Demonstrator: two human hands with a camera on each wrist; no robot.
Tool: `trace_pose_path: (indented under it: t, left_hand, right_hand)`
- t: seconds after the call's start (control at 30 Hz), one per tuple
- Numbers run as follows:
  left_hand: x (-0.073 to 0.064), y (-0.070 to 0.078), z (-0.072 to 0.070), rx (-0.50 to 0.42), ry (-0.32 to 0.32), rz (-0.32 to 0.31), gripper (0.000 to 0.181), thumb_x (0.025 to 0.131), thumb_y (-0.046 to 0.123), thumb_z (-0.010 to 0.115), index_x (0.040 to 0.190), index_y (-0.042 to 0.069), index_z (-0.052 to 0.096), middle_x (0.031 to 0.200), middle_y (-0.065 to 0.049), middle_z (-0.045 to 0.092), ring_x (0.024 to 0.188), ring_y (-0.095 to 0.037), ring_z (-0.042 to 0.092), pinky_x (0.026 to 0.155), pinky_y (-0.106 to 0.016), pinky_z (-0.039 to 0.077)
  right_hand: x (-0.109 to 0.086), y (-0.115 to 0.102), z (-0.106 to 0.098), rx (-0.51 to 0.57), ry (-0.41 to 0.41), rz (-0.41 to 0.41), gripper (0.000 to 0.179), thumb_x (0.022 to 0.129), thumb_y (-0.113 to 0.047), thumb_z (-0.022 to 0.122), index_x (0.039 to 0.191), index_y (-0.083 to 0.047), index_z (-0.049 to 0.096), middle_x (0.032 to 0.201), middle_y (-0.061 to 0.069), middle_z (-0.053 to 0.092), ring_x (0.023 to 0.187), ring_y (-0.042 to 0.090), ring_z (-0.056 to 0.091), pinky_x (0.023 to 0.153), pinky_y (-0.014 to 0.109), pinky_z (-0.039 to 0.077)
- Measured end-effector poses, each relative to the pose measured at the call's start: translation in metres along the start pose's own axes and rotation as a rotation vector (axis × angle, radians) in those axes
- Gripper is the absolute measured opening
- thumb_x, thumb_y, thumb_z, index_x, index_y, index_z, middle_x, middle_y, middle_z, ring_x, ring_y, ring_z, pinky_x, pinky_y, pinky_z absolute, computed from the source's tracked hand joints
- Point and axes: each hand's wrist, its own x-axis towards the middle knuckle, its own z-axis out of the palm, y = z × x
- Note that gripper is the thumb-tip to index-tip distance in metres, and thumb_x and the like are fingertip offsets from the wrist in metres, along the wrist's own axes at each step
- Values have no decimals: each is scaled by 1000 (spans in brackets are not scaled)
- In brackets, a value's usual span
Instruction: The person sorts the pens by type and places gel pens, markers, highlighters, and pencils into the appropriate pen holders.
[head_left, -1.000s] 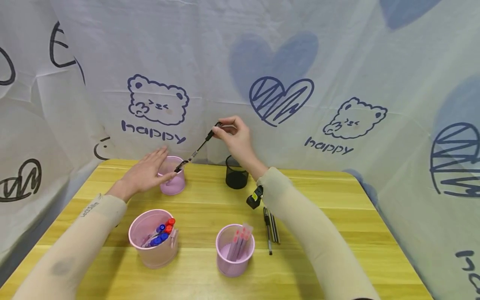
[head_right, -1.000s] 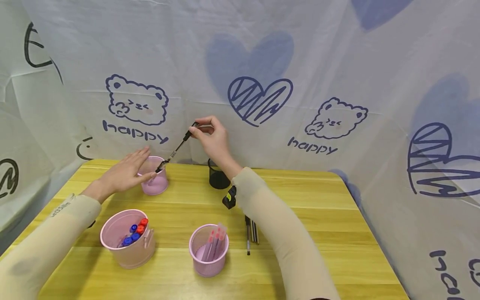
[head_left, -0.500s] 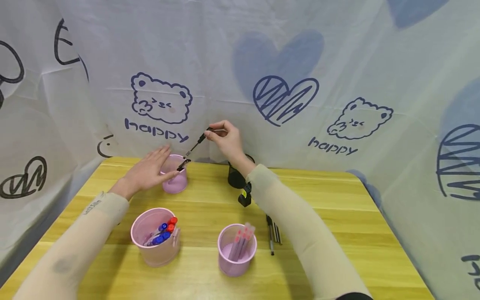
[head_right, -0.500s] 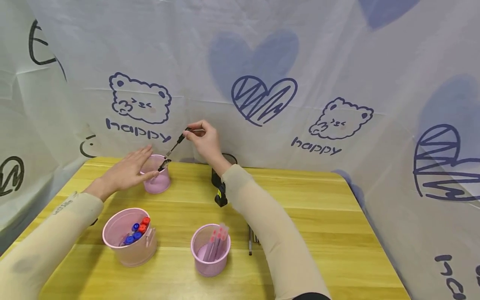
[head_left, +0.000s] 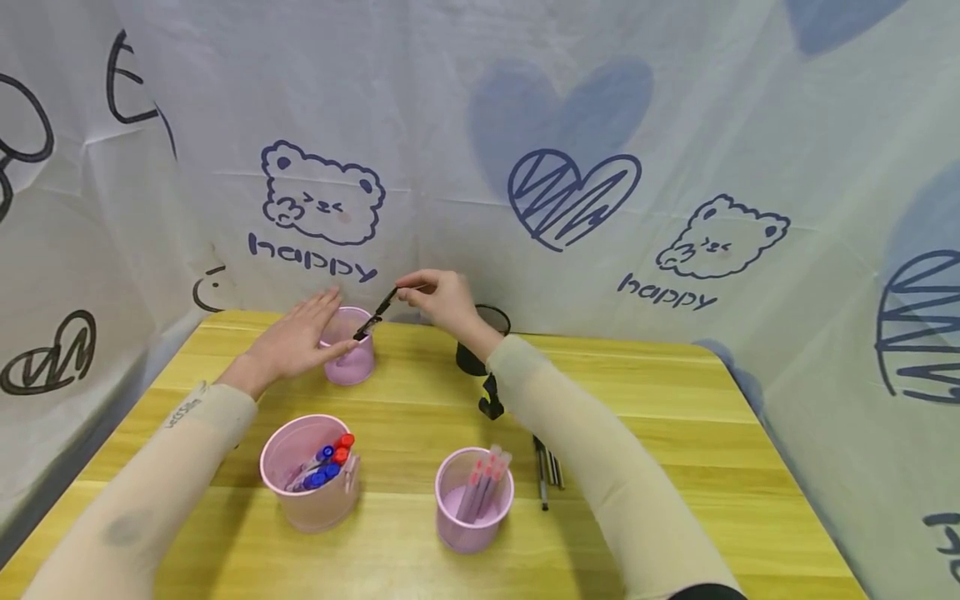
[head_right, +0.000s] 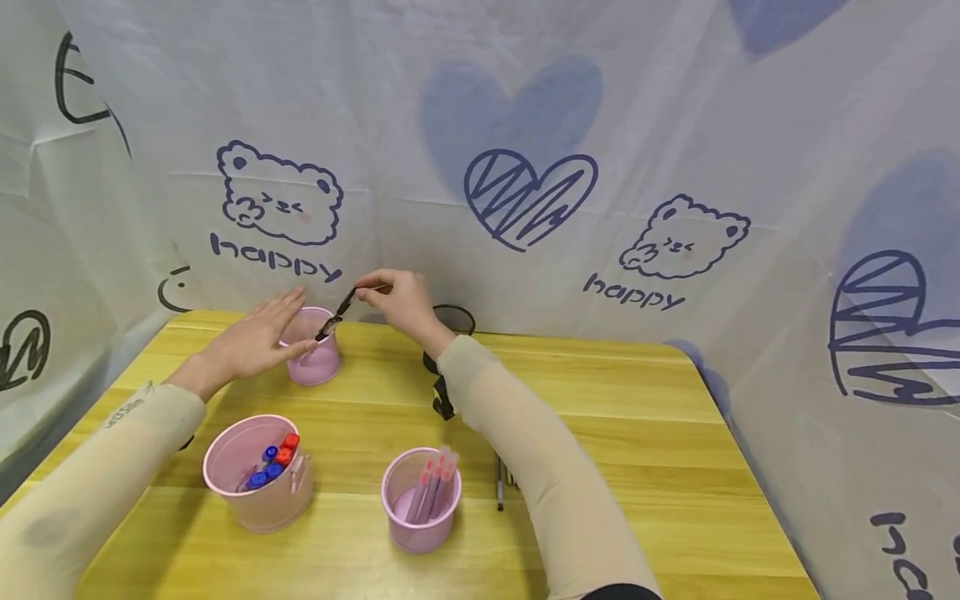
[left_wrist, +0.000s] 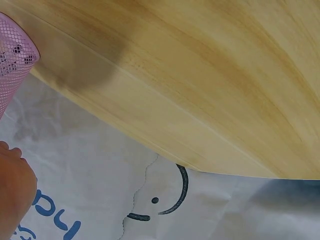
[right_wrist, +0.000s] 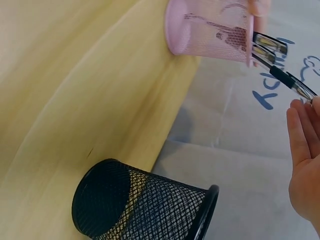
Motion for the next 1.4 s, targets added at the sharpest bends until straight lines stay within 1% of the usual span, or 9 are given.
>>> trace_pose_path:
  t: [0.13,0.23,0.3,0.47,0.57,0.8,1.07,1.23,1.4]
  left_hand:
    - [0,0,1,0,5,-5,98,102,65,48,163,-5,19,172,-22,12,158,-44,14,129,-57,13]
    - [0,0,1,0,7,-6,98,102,66,48,163,-5,19,172,-22,12,158,-44,14,129,-57,13]
    - [0,0,1,3,7,-5,98,102,66,47,163,-5,19,172,-22,12,158,-43,14,129,-57,13]
    - [-1,1,1,6,1,-8,99,102,66,47,163,-5,18,172,-22,12,158,-44,13,129,-57,13]
    - [0,2,0,-2,-3,-9,100,101,67,47,163,-5,18,172,-22,11,158,-43,13,129,-57,12]
    - [-1,3,-2,-5,-25,-13,100,101,68,47,164,-4,17,172,-22,10,158,-44,12,128,-59,13]
    - [-1,3,0,3,-20,-1,100,101,68,46,163,-5,18,172,-23,12,158,-45,13,128,-59,13]
    - [-1,4,1,3,-17,6,100,101,68,46,164,-5,18,172,-23,11,158,-45,12,128,-59,12]
    - [-1,2,1,-5,-12,8,100,101,67,47,164,-4,16,173,-22,10,158,-44,12,128,-59,12]
  right_hand:
    - [-1,-1,5,-94,-58,-18,19,98,-16,75,114,-9,82,104,6,80,87,12,74,71,19,58]
    - [-1,-1,9,-177,-133,-25,22,99,-16,73,119,-10,80,114,5,79,94,12,74,74,17,58]
    - [-2,0,12,-229,-201,-26,27,100,-17,72,125,-12,77,122,5,76,101,13,74,79,17,58]
    - [-3,1,14,-263,-391,8,44,102,-19,69,146,-15,63,139,10,68,119,20,70,97,26,58]
    - [-5,0,12,-249,-436,27,49,103,-19,66,151,-15,57,144,13,64,124,23,67,101,31,57]
    - [-11,-3,0,-190,-372,24,48,104,-17,65,151,-15,58,151,5,59,126,22,66,98,29,58]
    - [-26,-6,-30,-108,-265,20,43,105,-29,65,147,-19,62,141,8,66,125,24,66,97,34,59]
    - [-40,-2,-50,-32,-195,-37,43,105,-29,65,146,-19,62,142,6,66,122,24,67,97,36,59]
    - [-56,7,-69,52,-123,-102,42,104,-18,65,145,-10,62,147,7,62,123,28,66,101,42,58]
